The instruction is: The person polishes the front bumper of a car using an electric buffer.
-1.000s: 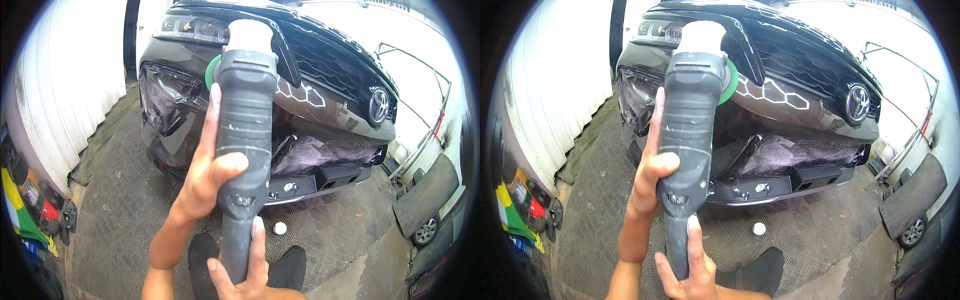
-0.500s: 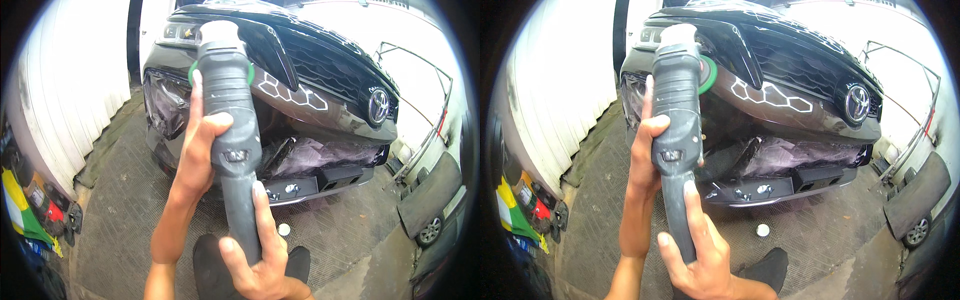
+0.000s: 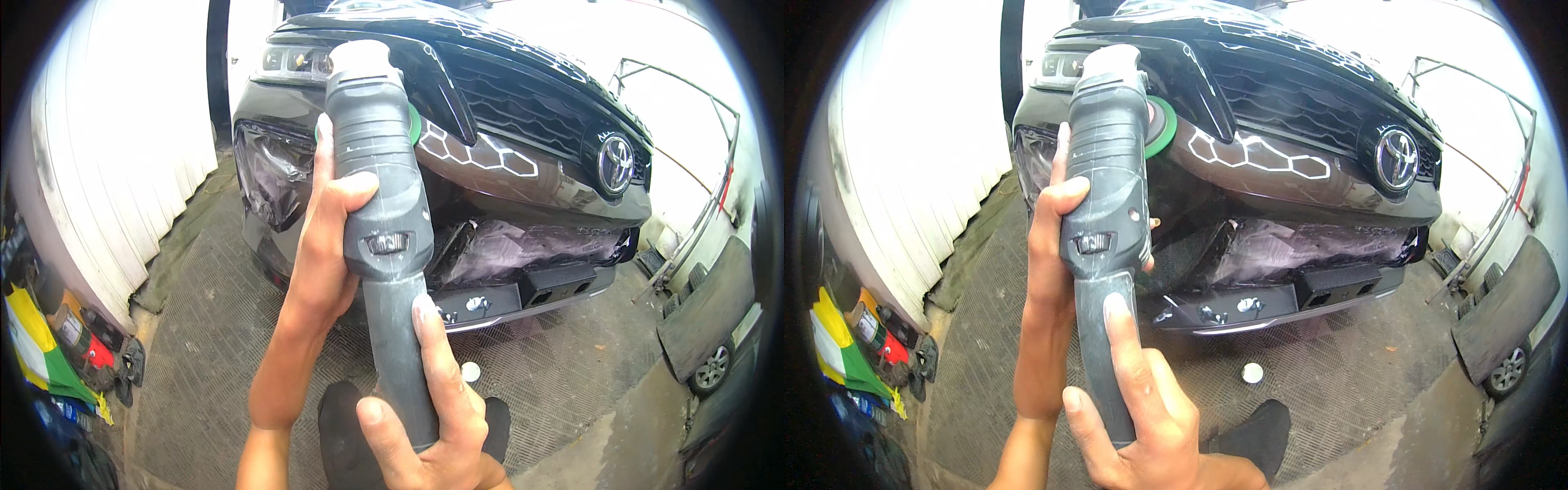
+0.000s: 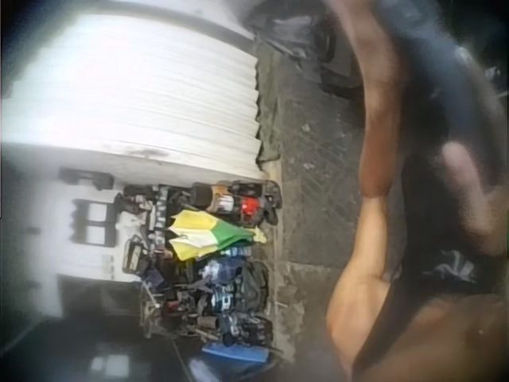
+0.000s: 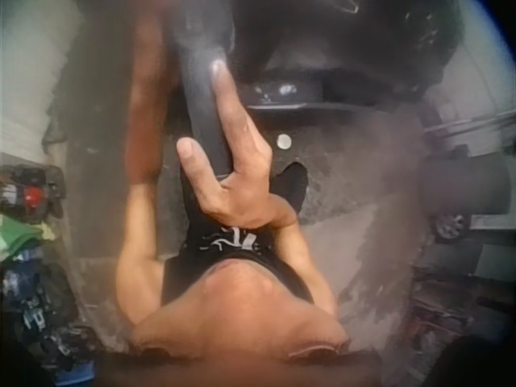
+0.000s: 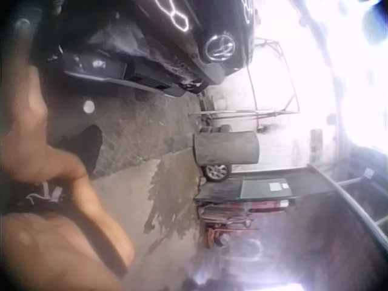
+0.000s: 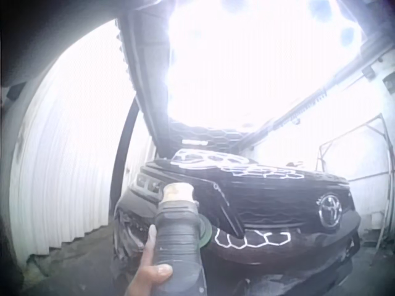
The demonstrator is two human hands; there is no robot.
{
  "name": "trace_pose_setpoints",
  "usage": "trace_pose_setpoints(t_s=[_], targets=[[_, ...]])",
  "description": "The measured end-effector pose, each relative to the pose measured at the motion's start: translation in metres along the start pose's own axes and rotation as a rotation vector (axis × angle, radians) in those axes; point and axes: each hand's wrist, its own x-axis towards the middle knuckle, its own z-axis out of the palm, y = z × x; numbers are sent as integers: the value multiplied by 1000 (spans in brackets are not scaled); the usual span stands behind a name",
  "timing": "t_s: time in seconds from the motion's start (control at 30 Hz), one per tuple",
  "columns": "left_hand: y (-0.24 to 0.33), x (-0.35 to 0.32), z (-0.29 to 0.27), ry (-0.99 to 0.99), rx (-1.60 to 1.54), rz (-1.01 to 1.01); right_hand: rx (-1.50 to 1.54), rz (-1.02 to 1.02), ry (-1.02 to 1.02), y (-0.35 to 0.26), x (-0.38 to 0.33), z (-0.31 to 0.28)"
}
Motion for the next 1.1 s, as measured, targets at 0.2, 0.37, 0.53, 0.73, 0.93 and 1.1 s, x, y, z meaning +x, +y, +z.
trace_pose_setpoints(t_s=[0.2,0.37,0.53,0.73,0.93,1.1], targets=[[7,-6,-3,27,31,-14,88,1,38,1,-3,3],[16,-12,4,5,-18,-53,131,50,7,-17,-15,16],[33,-16,7,-20,-26,-91,55,-15,14,-31,-17,27],[32,-21,4,-52,-5,-122,118,63,53,-35,-25,34],[34,-24,0,-86,-13,-136,71,-43,74,-32,-32,51],[32,-4,-13,-62,-11,-123,41,35,28,-16,-7,41]])
